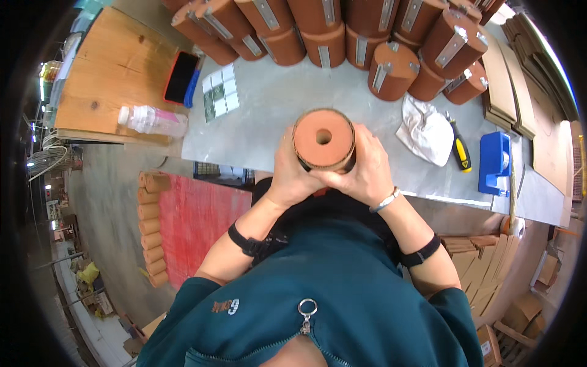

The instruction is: Assembling, labeling, and wrapping wooden cylinder products in a workshop.

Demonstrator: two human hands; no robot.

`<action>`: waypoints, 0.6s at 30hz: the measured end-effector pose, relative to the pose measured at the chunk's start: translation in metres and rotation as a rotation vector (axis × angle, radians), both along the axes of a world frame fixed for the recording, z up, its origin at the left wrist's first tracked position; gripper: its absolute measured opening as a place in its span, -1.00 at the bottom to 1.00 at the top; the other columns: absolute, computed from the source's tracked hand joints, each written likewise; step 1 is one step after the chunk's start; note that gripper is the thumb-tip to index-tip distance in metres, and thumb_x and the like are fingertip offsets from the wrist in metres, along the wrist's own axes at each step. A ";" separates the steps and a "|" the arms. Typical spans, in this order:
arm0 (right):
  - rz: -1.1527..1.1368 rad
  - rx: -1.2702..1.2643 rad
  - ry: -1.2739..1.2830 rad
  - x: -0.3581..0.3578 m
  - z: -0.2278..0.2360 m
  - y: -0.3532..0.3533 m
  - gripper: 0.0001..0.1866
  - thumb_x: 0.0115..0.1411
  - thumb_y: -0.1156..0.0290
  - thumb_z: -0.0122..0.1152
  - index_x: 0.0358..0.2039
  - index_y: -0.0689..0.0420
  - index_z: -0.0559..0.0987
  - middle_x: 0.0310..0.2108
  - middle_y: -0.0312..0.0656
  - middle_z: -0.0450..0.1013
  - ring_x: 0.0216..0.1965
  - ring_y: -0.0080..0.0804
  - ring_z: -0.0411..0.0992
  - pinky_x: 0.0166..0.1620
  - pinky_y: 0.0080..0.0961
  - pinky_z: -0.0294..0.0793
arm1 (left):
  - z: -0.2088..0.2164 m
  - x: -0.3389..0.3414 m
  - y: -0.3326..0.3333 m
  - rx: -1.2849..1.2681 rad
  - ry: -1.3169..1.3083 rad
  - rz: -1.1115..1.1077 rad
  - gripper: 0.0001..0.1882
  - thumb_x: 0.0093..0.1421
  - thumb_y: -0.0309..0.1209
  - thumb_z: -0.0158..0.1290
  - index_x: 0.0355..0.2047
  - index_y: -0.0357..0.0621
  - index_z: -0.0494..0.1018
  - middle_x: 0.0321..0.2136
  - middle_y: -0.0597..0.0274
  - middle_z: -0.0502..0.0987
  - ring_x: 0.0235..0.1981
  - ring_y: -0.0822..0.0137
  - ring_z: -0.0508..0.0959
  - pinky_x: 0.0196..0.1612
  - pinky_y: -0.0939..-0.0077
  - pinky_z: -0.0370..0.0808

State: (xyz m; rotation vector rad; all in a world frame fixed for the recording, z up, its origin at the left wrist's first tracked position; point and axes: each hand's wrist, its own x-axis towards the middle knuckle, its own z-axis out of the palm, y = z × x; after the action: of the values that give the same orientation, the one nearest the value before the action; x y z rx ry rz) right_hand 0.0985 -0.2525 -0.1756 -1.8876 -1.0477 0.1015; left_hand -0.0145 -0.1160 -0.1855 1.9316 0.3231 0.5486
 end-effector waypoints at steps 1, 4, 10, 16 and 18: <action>0.041 -0.018 0.061 0.000 0.003 -0.002 -0.18 -0.13 0.07 0.60 0.09 0.20 0.46 -0.09 -0.01 0.51 -0.07 0.03 0.50 0.03 -0.15 0.48 | 0.004 0.000 0.002 -0.038 0.051 -0.007 -0.11 -0.19 -0.12 0.53 0.10 -0.21 0.36 -0.04 -0.03 0.50 0.04 -0.06 0.49 0.08 0.14 0.44; 0.214 -0.031 0.301 0.016 0.016 -0.015 -0.16 -0.01 0.04 0.54 0.17 0.25 0.42 0.01 0.02 0.51 0.05 -0.04 0.50 0.12 -0.20 0.46 | 0.005 0.003 0.007 0.044 -0.017 -0.034 -0.15 -0.18 -0.15 0.49 0.09 -0.17 0.37 -0.02 0.05 0.50 0.06 -0.01 0.48 0.19 0.00 0.37; 0.371 -0.001 0.653 0.022 0.046 -0.044 -0.32 0.46 -0.06 -0.08 0.18 0.39 0.42 -0.05 0.02 0.53 -0.02 -0.28 0.50 0.09 -0.38 0.44 | 0.030 0.010 0.028 1.104 -0.294 -0.153 -0.59 0.12 -0.32 0.19 0.00 0.15 0.45 0.01 0.41 0.49 0.13 0.34 0.47 0.34 -0.33 0.13; 0.315 -0.107 0.696 0.013 0.041 -0.044 -0.32 0.34 -0.01 0.20 0.17 0.37 0.44 -0.10 -0.01 0.55 -0.08 -0.36 0.51 0.01 -0.40 0.49 | 0.040 0.017 0.040 1.374 -0.406 -0.330 -0.59 0.17 -0.25 0.18 0.05 0.24 0.44 0.07 0.57 0.47 0.17 0.44 0.47 0.42 -0.28 0.05; 0.298 -0.039 0.709 0.008 0.040 -0.045 -0.29 0.28 0.00 0.29 0.18 0.36 0.43 -0.09 0.00 0.56 -0.06 -0.37 0.50 0.03 -0.40 0.49 | 0.039 0.016 0.040 1.397 -0.405 -0.341 -0.55 0.17 -0.23 0.19 0.08 0.25 0.43 0.11 0.56 0.45 0.21 0.41 0.44 0.42 -0.24 0.06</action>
State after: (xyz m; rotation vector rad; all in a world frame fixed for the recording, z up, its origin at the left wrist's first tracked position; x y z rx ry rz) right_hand 0.1062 -0.2974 -0.1360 -1.5215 -0.8120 0.8974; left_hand 0.0017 -0.0763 -0.1466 2.9725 -0.8813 1.0548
